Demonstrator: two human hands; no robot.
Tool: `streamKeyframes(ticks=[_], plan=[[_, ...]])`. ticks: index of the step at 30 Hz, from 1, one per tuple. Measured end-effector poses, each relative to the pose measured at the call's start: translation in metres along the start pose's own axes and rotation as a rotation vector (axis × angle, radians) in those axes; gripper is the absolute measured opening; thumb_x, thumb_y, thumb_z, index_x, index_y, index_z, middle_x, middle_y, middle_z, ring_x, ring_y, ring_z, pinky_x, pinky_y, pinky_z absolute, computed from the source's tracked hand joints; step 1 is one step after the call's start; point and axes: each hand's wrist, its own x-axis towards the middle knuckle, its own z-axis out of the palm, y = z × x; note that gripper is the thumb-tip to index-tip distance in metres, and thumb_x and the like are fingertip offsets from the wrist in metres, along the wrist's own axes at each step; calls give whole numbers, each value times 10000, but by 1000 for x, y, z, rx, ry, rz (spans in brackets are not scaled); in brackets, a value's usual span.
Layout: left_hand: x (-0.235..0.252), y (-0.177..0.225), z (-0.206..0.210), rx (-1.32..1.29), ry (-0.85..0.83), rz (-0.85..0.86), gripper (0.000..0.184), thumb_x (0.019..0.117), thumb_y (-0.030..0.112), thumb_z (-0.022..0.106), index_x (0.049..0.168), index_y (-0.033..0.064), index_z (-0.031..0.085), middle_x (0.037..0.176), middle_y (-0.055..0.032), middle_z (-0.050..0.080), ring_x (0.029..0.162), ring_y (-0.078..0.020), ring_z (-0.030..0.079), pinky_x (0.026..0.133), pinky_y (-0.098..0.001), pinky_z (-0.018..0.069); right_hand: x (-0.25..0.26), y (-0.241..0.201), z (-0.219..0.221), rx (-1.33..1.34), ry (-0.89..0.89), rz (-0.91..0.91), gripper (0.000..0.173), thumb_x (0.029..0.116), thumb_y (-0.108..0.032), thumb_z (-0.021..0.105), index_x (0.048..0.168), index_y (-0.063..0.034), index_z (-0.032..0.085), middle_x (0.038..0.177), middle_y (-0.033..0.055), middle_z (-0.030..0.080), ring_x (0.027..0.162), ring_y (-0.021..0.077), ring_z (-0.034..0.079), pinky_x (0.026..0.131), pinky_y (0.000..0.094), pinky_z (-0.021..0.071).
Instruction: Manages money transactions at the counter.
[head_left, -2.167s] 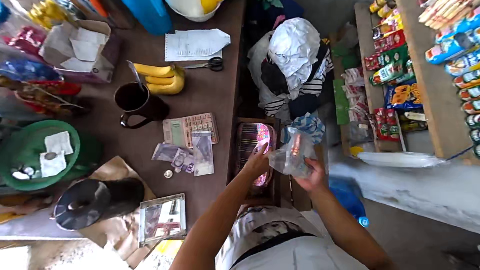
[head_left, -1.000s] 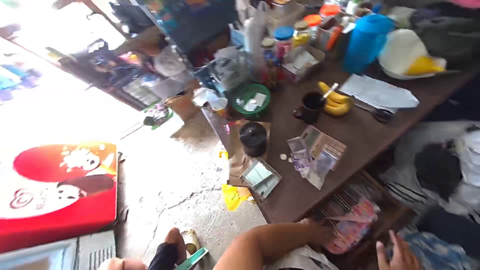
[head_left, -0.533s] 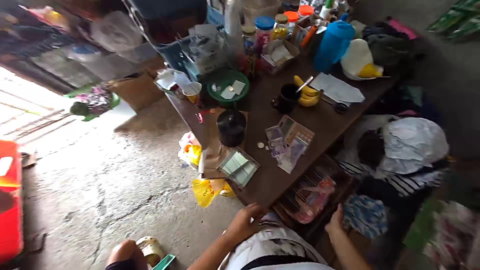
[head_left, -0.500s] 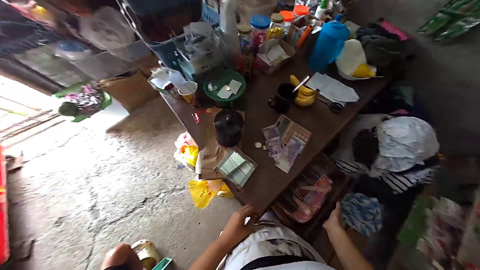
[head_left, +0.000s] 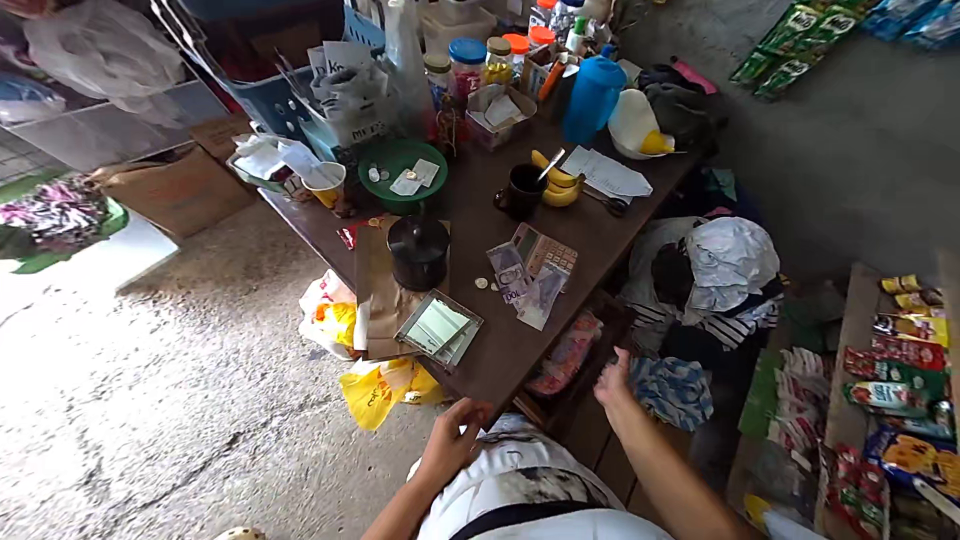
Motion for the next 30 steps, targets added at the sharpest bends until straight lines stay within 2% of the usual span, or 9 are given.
streamKeyframes(ticks=[3, 6, 11, 15, 20, 23, 26, 28, 30], plan=[[10, 14, 8, 17, -63, 31, 237, 997, 38, 517, 1132, -70, 679, 1066, -121, 733, 965, -101, 706, 924, -277, 568, -6, -5, 20, -3, -143, 48, 712, 1075, -543, 253, 1607, -69, 256, 1653, 185, 287, 1501, 317, 326, 1189, 520, 309], [13, 19, 12, 46, -87, 132, 229, 998, 43, 521, 1113, -53, 694, 1046, -111, 732, 951, -87, 702, 917, -263, 565, -8, -10, 36, -83, -276, 53, 650, 1100, -462, 285, 1611, -64, 222, 1678, 179, 220, 1533, 314, 269, 1203, 519, 295], [11, 15, 6, 149, -34, 206, 238, 1005, 100, 536, 1112, -7, 720, 1030, -107, 727, 940, -111, 699, 894, -277, 567, -2, -17, 54, -431, -287, -298, 493, 1035, -90, 529, 1487, 61, 404, 1547, 268, 401, 1403, 353, 438, 1120, 494, 405], [37, 19, 13, 327, -66, 202, 243, 973, 100, 579, 1130, 24, 748, 1124, -158, 725, 1133, -331, 640, 1034, -495, 465, 16, -20, 74, -593, -394, -348, 360, 1001, -21, 541, 1351, 64, 545, 1402, 259, 516, 1156, 298, 592, 921, 403, 528], [116, 11, 43, 579, 3, 264, 327, 964, 128, 599, 1274, 72, 689, 1421, -180, 592, 1392, -438, 466, 1129, -595, 386, 32, -30, 95, -858, -831, -426, 366, 991, 5, 506, 1347, 73, 555, 1364, 210, 594, 993, 203, 679, 830, 351, 572], [154, 4, 60, 857, 87, 273, 443, 984, 203, 598, 1421, 126, 603, 1514, -182, 519, 1417, -445, 452, 1141, -625, 362, 49, -58, 93, -925, -1072, -585, 270, 970, 19, 490, 1155, 90, 673, 1331, 203, 630, 977, 164, 699, 858, 310, 587], [174, -17, 73, 994, 122, 217, 484, 1016, 299, 569, 1475, 142, 555, 1564, -156, 477, 1447, -436, 422, 1149, -661, 318, 87, -95, 88, -1008, -1057, -876, 258, 958, 12, 498, 1078, 62, 722, 1267, 202, 674, 998, 206, 708, 851, 327, 590], [176, -30, 82, 1014, 195, 145, 487, 1030, 349, 528, 1480, 164, 552, 1570, -142, 474, 1458, -430, 410, 1162, -669, 289, 117, -117, 90, -1146, -990, -1140, 261, 952, -46, 561, 1149, 14, 720, 1298, 191, 666, 1137, 276, 677, 943, 389, 567], [171, -38, 92, 1044, 283, 109, 486, 1053, 386, 453, 1486, 184, 544, 1570, -127, 478, 1458, -420, 412, 1166, -658, 284, 143, -131, 101, -1283, -937, -1351, 522, 889, -290, 714, 1323, -8, 645, 1446, 251, 556, 1329, 431, 539, 1092, 561, 451]])
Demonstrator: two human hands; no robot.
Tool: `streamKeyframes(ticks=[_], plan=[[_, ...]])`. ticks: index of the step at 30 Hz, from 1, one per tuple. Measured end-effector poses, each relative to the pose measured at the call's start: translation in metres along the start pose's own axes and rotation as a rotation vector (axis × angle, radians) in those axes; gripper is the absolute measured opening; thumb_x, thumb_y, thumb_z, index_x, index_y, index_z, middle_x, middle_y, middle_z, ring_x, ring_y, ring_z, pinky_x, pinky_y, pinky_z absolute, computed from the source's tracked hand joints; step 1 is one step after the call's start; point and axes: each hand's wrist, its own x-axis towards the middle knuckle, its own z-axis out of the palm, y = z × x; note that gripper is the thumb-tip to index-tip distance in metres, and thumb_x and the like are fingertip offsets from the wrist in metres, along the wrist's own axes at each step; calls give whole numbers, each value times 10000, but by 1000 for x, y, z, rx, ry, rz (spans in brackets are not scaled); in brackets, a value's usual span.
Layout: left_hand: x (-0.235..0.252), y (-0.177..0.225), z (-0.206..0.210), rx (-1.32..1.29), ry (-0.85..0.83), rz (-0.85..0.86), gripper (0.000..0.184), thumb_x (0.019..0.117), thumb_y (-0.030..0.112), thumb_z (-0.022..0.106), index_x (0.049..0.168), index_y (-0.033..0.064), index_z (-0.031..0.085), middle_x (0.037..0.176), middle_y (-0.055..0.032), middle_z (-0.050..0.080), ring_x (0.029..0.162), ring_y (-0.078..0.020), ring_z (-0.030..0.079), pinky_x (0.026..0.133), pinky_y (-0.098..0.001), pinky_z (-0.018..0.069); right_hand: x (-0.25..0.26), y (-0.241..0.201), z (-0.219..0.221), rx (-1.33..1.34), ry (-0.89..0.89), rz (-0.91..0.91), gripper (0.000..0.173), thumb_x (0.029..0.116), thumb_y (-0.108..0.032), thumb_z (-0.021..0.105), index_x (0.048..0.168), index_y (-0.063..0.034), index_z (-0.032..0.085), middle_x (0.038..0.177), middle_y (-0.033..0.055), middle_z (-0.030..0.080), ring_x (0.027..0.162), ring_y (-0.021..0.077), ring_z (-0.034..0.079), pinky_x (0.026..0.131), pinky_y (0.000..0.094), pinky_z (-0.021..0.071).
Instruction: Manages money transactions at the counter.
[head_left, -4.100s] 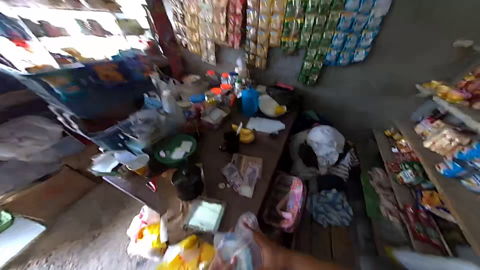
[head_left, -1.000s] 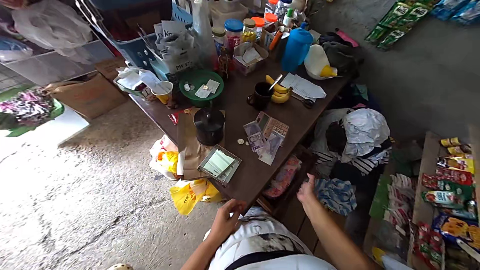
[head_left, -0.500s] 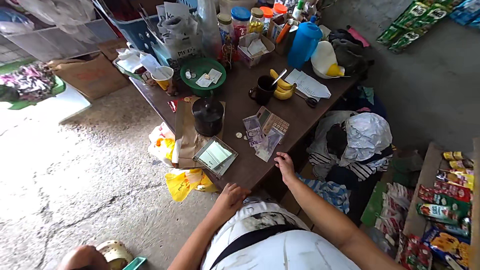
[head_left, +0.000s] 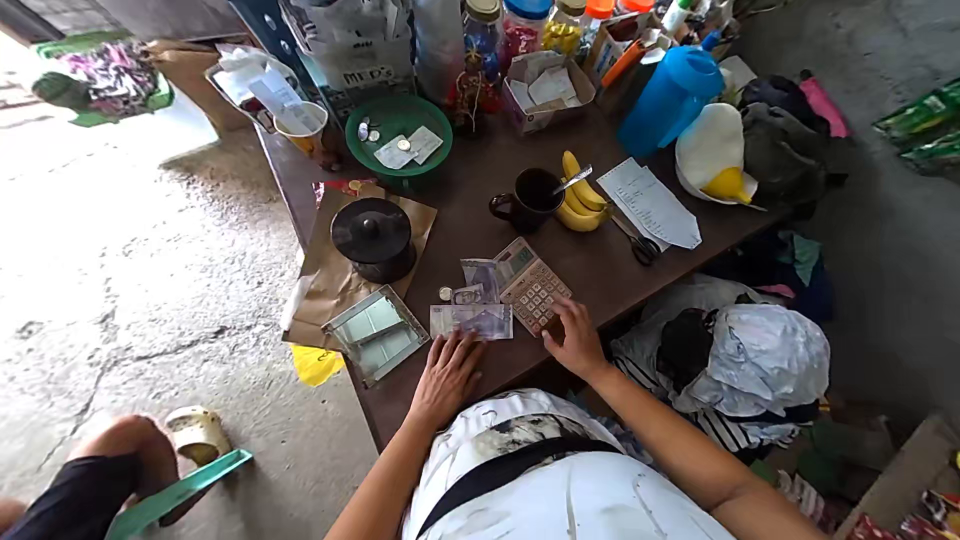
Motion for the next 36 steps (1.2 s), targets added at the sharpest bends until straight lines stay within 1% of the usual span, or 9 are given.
streamKeyframes(ticks=[3, 5, 8, 11, 18, 22, 29, 33, 36], plan=[[-14, 9, 8, 74, 78, -74, 487, 1064, 391, 388, 1476, 191, 555, 1560, -105, 498, 1443, -406, 441, 1157, -624, 317, 24, 12, 5, -182, -200, 58, 1188, 690, -745, 758, 1582, -63, 370, 1664, 288, 198, 1541, 513, 136, 1201, 718, 134], [-15, 10, 8, 106, 107, -95, 478, 1055, 388, 379, 1457, 221, 575, 1545, -81, 519, 1440, -379, 451, 1155, -594, 332, 36, 12, 12, -220, -311, 117, 1297, 659, -812, 728, 1634, -101, 253, 1702, 238, 91, 1566, 471, 40, 1208, 714, 67], [-14, 10, 10, 113, 121, -102, 468, 1041, 382, 379, 1435, 251, 595, 1530, -63, 537, 1432, -362, 463, 1149, -577, 340, 38, 17, 17, -232, -231, 123, 1193, 680, -727, 754, 1611, -119, 323, 1682, 231, 198, 1513, 465, 264, 1176, 650, 257], [-14, 9, 9, 112, 120, -109, 466, 1038, 375, 381, 1430, 252, 600, 1531, -60, 536, 1430, -361, 466, 1146, -574, 345, 26, 24, 13, -267, -153, 155, 1166, 686, -712, 750, 1588, -83, 363, 1660, 244, 253, 1455, 488, 356, 1119, 660, 325], [-13, 11, 2, 62, 79, -154, 486, 1012, 352, 419, 1439, 201, 595, 1544, -85, 520, 1442, -389, 446, 1148, -588, 344, 5, 43, 18, -261, 17, -184, 876, 788, -755, 644, 1396, -125, 614, 1542, 337, 407, 1464, 577, 293, 1134, 796, 170], [-13, 11, 2, 68, 67, -154, 496, 1017, 356, 397, 1453, 207, 581, 1548, -87, 515, 1443, -391, 444, 1151, -586, 336, 10, 35, 17, -275, -71, -223, 690, 934, -719, 456, 1392, -240, 646, 1575, 211, 445, 1485, 515, 312, 1149, 782, 143], [-14, 9, 6, 42, 96, -151, 488, 1013, 352, 409, 1436, 196, 597, 1534, -101, 529, 1432, -407, 454, 1140, -605, 348, -2, 57, 1, -169, 11, -265, 496, 996, -424, 505, 1208, -19, 698, 1500, 283, 498, 1422, 525, 407, 1169, 625, 337], [-14, 9, 6, 50, 105, -156, 491, 1010, 361, 412, 1434, 202, 599, 1534, -94, 530, 1436, -398, 452, 1144, -591, 348, -4, 49, -1, -257, -58, -251, 452, 1014, -399, 463, 1241, -112, 727, 1534, 225, 491, 1447, 532, 369, 1172, 695, 259], [-14, 8, 8, 57, 107, -159, 497, 1007, 368, 411, 1437, 201, 596, 1543, -89, 521, 1445, -391, 441, 1153, -580, 339, 12, 42, -3, -220, -59, -188, 491, 1015, -400, 427, 1198, -56, 727, 1544, 230, 477, 1455, 533, 354, 1191, 680, 241]])
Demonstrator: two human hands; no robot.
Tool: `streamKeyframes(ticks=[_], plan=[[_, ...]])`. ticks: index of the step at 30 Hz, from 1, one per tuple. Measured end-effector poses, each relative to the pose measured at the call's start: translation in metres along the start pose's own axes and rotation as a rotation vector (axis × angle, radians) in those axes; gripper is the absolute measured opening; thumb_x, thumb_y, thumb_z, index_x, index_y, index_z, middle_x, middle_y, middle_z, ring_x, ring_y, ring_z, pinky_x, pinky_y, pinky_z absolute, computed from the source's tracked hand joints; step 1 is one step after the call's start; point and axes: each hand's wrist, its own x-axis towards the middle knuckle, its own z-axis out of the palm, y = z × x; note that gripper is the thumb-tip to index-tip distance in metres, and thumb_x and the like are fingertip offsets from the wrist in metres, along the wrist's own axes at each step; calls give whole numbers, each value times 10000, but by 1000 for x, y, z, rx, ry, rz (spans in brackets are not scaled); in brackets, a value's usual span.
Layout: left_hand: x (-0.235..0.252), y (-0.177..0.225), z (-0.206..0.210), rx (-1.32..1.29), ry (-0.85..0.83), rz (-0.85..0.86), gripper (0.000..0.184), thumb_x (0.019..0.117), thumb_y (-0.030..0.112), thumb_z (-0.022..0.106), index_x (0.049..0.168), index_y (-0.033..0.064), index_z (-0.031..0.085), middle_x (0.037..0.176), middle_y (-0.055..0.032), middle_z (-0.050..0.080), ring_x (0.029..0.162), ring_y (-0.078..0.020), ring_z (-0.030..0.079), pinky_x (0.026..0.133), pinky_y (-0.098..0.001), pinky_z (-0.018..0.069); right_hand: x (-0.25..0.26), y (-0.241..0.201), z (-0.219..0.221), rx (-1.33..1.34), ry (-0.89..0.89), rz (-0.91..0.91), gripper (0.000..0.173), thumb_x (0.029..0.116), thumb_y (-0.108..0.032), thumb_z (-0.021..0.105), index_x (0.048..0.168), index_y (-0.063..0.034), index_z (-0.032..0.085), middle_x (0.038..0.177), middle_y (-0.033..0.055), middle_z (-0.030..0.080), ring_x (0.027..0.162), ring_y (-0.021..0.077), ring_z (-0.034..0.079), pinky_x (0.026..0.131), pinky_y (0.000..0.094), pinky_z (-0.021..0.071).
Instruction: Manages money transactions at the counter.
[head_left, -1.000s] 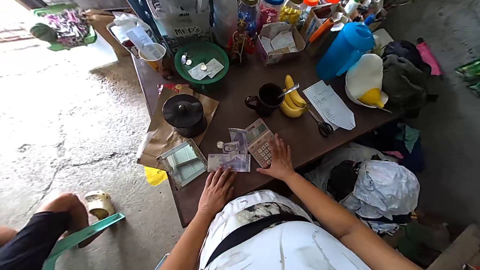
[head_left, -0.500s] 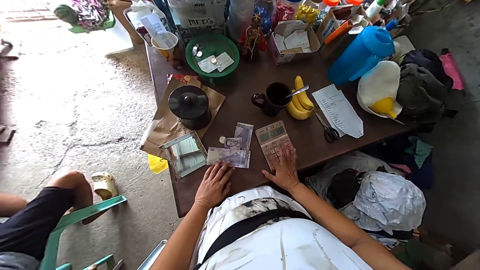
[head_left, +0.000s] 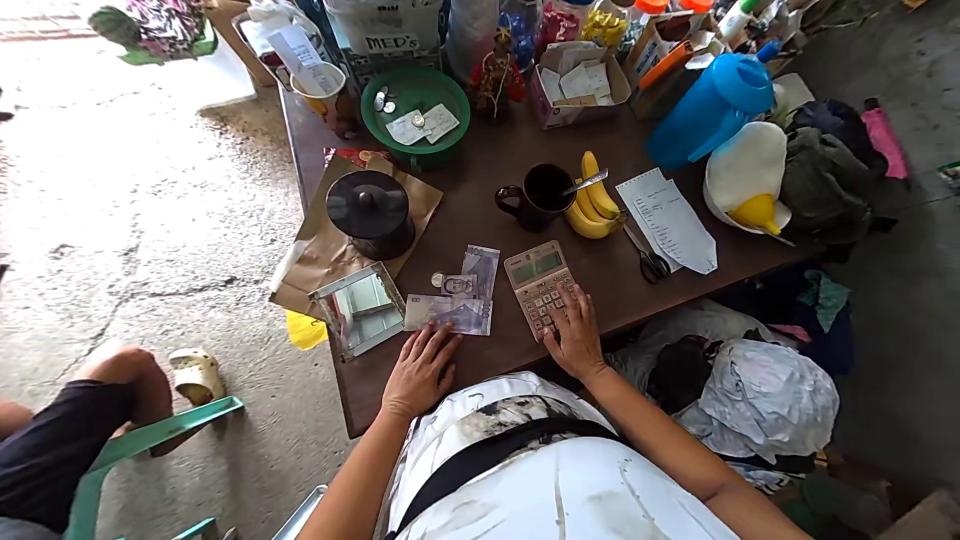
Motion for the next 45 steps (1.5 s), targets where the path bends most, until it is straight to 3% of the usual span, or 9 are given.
streamKeyframes(ticks=[5, 9, 15, 20, 25, 31, 36, 40, 45], plan=[[0, 0, 0, 12, -1, 2, 500, 999, 367, 418, 1433, 201, 600, 1539, -90, 525, 1447, -393, 437, 1151, -579, 339, 11, 10, -2, -8, 2, 76, 452, 1032, -354, 404, 1260, -131, 724, 1581, 199, 441, 1488, 514, 303, 1205, 683, 199], [0, 1, -2, 17, 4, 4, 499, 1000, 367, 415, 1434, 202, 597, 1536, -94, 527, 1441, -391, 445, 1146, -573, 347, -5, 27, -9, -30, 63, 109, 498, 1021, -360, 392, 1282, -59, 689, 1551, 264, 448, 1459, 529, 347, 1195, 666, 246], [0, 0, 0, 22, 9, 4, 497, 1000, 369, 411, 1432, 208, 597, 1534, -90, 529, 1441, -392, 444, 1145, -572, 344, -7, 31, -13, -74, -38, 177, 467, 1026, -366, 436, 1349, -126, 674, 1586, 251, 406, 1477, 524, 318, 1190, 686, 225], [1, 1, -2, 20, -3, -3, 500, 996, 363, 415, 1432, 202, 597, 1535, -94, 527, 1439, -395, 446, 1141, -578, 345, -17, 26, -14, -66, 28, 21, 439, 1018, -342, 428, 1264, -120, 715, 1529, 263, 476, 1429, 524, 401, 1156, 700, 280], [1, 3, -3, -5, 8, -10, 490, 996, 357, 429, 1422, 190, 607, 1521, -102, 542, 1422, -409, 465, 1131, -599, 358, -12, 11, -6, -61, 7, 12, 387, 999, -334, 471, 1165, -130, 756, 1541, 216, 486, 1448, 500, 389, 1160, 721, 246], [0, 1, -1, 15, 0, -5, 499, 999, 368, 415, 1431, 202, 599, 1527, -96, 536, 1432, -396, 456, 1141, -583, 349, 7, 1, -3, -47, -6, 3, 427, 1028, -386, 436, 1184, -149, 755, 1568, 152, 477, 1483, 459, 354, 1179, 716, 211], [1, 1, -1, 20, 1, -4, 497, 998, 369, 417, 1429, 202, 600, 1530, -95, 533, 1434, -394, 454, 1141, -575, 351, 7, 13, -42, -25, 181, -12, 469, 1037, -375, 379, 1185, -113, 738, 1503, 225, 523, 1435, 511, 398, 1168, 710, 244], [0, 1, 0, 25, 6, 3, 497, 1005, 381, 398, 1424, 208, 601, 1531, -94, 532, 1433, -385, 457, 1145, -569, 344, 0, 22, -51, -44, 301, -28, 479, 1048, -400, 355, 1209, -122, 710, 1470, 244, 543, 1411, 488, 436, 1180, 662, 247], [0, 1, -1, 27, -2, -5, 496, 1002, 380, 402, 1419, 208, 607, 1527, -96, 536, 1431, -390, 458, 1139, -578, 349, -25, 37, -10, -73, 153, 46, 492, 1040, -415, 391, 1233, -100, 718, 1486, 235, 537, 1404, 483, 457, 1147, 693, 290]])
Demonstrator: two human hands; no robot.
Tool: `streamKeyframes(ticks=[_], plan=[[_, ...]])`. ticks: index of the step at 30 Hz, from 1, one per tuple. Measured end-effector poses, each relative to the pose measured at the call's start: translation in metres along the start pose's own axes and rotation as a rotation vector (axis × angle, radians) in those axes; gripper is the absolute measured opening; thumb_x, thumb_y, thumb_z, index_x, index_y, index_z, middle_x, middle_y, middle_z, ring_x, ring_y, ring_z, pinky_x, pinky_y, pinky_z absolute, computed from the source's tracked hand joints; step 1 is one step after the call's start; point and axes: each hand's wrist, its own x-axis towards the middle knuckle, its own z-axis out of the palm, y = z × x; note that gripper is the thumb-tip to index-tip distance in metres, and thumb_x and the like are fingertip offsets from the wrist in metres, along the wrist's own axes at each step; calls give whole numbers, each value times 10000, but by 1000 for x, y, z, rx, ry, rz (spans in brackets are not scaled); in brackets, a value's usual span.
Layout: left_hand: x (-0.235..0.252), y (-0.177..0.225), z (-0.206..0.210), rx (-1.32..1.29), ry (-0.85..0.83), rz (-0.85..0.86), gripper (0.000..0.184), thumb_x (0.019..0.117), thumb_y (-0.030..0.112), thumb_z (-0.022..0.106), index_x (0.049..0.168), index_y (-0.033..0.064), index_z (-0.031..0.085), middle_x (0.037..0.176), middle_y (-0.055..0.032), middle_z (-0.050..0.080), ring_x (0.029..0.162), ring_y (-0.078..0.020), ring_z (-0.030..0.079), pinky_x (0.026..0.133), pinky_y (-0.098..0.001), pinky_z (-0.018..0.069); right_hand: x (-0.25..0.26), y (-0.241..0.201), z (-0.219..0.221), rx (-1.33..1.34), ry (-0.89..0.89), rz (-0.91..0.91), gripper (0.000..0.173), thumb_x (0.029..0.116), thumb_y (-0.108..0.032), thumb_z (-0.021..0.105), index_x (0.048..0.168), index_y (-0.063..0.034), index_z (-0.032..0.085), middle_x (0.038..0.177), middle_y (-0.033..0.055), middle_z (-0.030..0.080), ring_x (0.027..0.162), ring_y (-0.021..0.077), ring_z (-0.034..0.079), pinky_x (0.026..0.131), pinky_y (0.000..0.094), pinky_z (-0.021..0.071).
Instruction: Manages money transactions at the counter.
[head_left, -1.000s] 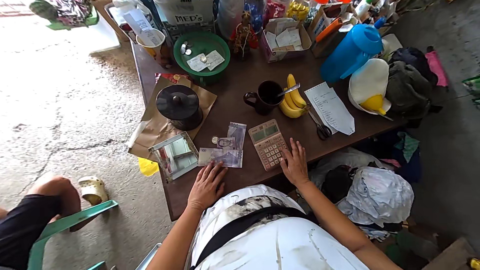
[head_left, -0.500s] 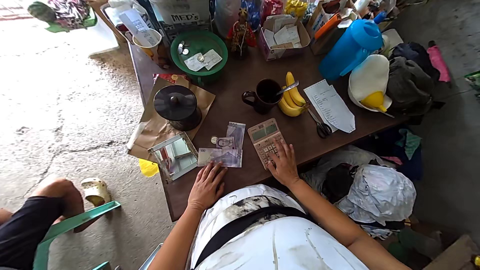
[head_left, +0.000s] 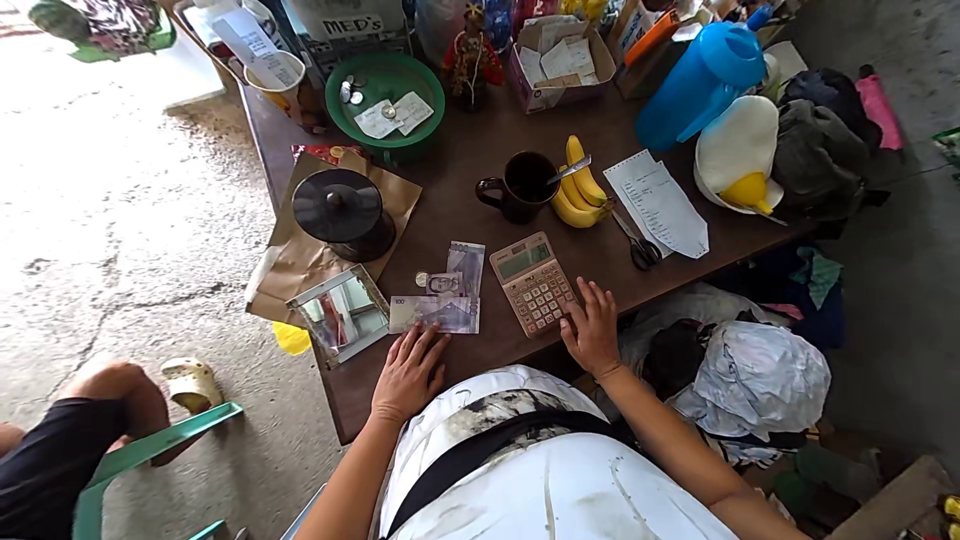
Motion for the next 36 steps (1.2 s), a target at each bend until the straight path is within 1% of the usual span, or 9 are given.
streamKeyframes(ticks=[6, 11, 15, 17, 20, 24, 28, 30, 36], plan=[[0, 0, -2, -1, -6, -2, 499, 997, 378, 408, 1414, 194, 612, 1516, -104, 546, 1420, -406, 468, 1130, -591, 356, -16, 2, 11, 113, 15, 67, 451, 1028, -378, 408, 932, -9, 650, 1468, 288, 524, 1376, 474, 490, 1135, 621, 351], [2, -1, -2, 4, 10, 5, 511, 1000, 390, 385, 1415, 196, 610, 1517, -106, 545, 1422, -399, 466, 1135, -579, 351, -1, 10, 5, 183, 70, 127, 541, 1015, -357, 467, 1299, 89, 584, 1478, 325, 489, 1386, 485, 469, 1140, 614, 365], [2, 0, -3, 12, 42, 16, 501, 983, 384, 412, 1389, 194, 637, 1492, -105, 569, 1395, -404, 497, 1109, -589, 383, 33, 29, -29, 329, 146, 416, 777, 969, -243, 581, 1542, 151, 233, 1566, 355, 343, 1460, 458, 375, 1204, 525, 343], [2, 1, -5, 21, 61, 12, 487, 967, 379, 447, 1370, 200, 652, 1485, -92, 578, 1388, -395, 509, 1092, -594, 407, 60, 53, -55, 455, 332, 516, 834, 966, -129, 606, 1558, 154, 92, 1533, 368, 375, 1402, 403, 463, 1147, 452, 422], [2, 1, -3, 51, 84, 19, 477, 949, 375, 487, 1362, 213, 663, 1476, -71, 589, 1387, -370, 517, 1094, -576, 426, 100, 98, -124, 588, 640, 560, 813, 1015, -53, 512, 1555, 121, -72, 1411, 352, 484, 1085, 237, 684, 933, 352, 573], [-2, -1, 13, 149, 156, 66, 478, 995, 397, 420, 1383, 226, 640, 1484, -62, 581, 1386, -330, 520, 1123, -517, 408, 131, 115, -203, 638, 983, 644, 677, 1067, -89, 377, 1574, 79, -38, 1349, 241, 527, 931, 119, 667, 819, 277, 565], [-3, 7, 13, 254, 254, 80, 461, 1075, 362, 314, 1382, 190, 611, 1436, -76, 608, 1330, -292, 553, 1111, -446, 395, 150, 73, -196, 682, 961, 455, 716, 1047, -40, 393, 1551, 96, -98, 1340, 238, 506, 863, 83, 674, 763, 257, 581], [-11, 14, 3, 186, 224, 56, 423, 1067, 335, 394, 1370, 159, 631, 1401, -105, 634, 1289, -343, 591, 1065, -503, 453, 153, 54, -191, 729, 928, 417, 747, 1039, -28, 403, 1563, 48, -124, 1293, 196, 533, 768, 71, 670, 705, 259, 594], [7, 20, -28, 16, 113, -16, 473, 1042, 313, 398, 1375, 55, 612, 1400, -226, 603, 1304, -472, 550, 1097, -623, 379, 158, 63, -275, 712, 1235, 414, 665, 1086, -81, 373, 1591, -57, -59, 1183, 86, 633, 650, 86, 635, 616, 260, 574]])
